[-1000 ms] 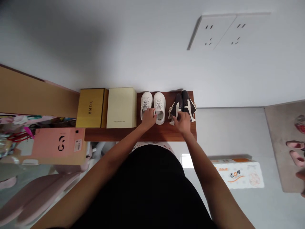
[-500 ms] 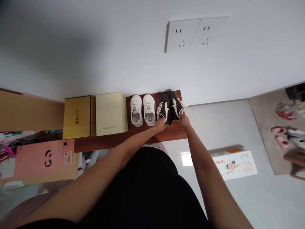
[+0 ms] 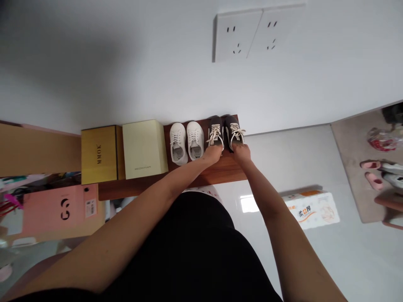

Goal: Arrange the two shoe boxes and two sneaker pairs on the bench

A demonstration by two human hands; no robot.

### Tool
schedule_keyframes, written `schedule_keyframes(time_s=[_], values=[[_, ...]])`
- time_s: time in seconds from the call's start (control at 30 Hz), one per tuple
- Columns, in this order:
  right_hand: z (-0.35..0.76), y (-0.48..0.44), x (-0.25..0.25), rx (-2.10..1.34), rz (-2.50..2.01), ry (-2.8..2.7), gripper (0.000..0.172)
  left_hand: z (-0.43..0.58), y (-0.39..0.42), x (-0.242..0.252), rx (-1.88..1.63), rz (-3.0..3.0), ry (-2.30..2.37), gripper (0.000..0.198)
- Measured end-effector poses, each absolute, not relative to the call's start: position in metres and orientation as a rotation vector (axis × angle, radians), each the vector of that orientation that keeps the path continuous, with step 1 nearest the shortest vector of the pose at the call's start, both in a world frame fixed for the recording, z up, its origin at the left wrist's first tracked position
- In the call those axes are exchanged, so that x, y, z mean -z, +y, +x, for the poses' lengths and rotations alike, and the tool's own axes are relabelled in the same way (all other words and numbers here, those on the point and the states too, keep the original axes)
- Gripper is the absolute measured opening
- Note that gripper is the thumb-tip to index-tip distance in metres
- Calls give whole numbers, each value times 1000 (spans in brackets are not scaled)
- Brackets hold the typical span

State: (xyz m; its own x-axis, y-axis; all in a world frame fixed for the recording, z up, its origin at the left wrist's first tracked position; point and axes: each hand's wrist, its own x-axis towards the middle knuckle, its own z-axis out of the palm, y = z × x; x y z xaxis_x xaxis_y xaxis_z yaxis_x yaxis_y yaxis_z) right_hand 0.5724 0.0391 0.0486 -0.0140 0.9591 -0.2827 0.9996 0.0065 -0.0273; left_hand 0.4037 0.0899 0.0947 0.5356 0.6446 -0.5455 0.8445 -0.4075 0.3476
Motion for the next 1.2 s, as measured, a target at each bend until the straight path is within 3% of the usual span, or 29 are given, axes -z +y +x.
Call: schedule_keyframes(time_s=[0.57,0.77,0.97,1.1,1.2], values=[[557,43,-33,395,2131,2013,21,415,94,-76,368,2115,1185,32],[549,35,-57,231,2359,2119,31,396,94,-95,-49,2029,1259,21],[521,33,-100,133,2619,2337,30,319,94,-129,-472,1802,1376,16],[480,24,-111,293,2703,2498,28,244,65,-139,-502,1632,1568,19],[440,10,-102,697,2609,2487,26,188,29,-133,-402,1496,1688,21]])
